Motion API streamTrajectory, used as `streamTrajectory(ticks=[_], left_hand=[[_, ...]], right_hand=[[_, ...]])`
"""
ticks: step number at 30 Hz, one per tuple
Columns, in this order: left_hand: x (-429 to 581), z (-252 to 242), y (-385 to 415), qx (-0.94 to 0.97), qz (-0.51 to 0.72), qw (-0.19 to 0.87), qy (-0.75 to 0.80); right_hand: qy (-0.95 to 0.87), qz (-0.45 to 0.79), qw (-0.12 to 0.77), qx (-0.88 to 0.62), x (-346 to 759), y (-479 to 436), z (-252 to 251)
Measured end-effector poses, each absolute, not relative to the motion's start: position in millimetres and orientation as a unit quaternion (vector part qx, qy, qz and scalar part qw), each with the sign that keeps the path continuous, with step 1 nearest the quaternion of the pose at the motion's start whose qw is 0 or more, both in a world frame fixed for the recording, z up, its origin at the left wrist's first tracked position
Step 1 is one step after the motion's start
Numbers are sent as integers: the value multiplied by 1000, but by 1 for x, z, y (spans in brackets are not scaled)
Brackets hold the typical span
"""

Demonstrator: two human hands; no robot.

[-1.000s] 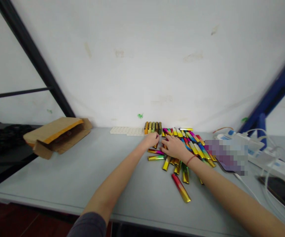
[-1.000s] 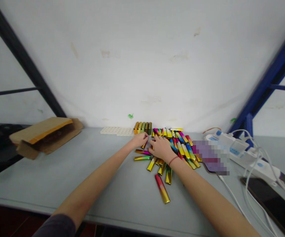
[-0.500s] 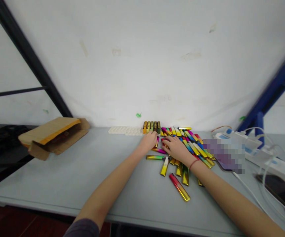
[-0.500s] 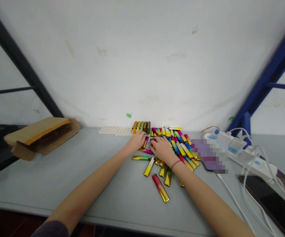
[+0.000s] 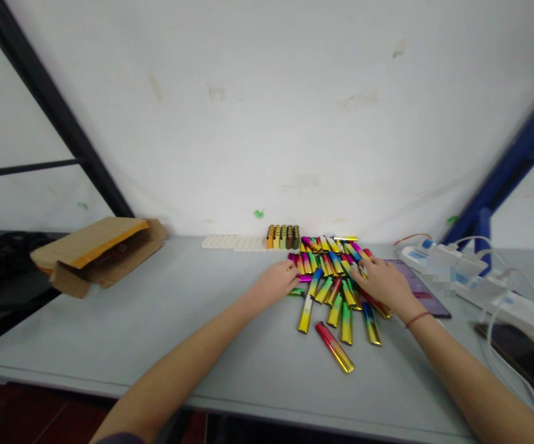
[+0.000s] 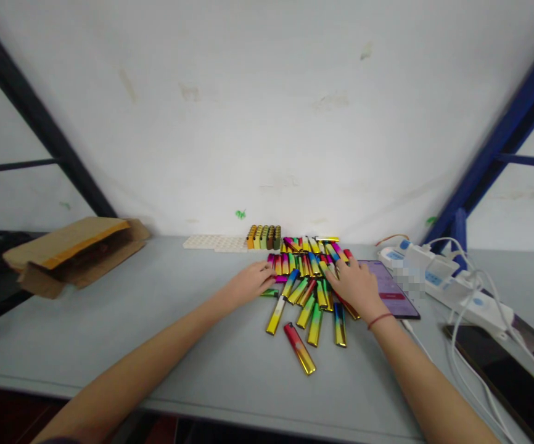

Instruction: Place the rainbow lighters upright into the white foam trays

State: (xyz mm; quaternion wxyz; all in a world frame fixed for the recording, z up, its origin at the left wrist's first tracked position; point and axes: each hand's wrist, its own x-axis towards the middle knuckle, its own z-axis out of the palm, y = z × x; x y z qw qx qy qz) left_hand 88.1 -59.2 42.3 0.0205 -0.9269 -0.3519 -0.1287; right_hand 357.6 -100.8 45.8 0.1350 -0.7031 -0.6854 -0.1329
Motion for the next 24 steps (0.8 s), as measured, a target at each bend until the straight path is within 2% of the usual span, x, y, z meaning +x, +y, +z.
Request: streamTrajectory(ticks=[4, 10, 16, 24], left_hand=[[101, 44, -69, -913, -121, 14, -390], [116, 42, -77, -914, -145, -7, -379], [101, 43, -65, -894, -188, -3, -406], [82, 33, -39, -898, -188, -4, -397]], right_hand=[[-700, -114, 120, -695, 356, -102, 41], [-756, -157, 134, -622, 340, -92, 40], [-729, -149, 181, -643, 346, -91, 36], [-725, -159, 184, -644, 351, -98, 32]])
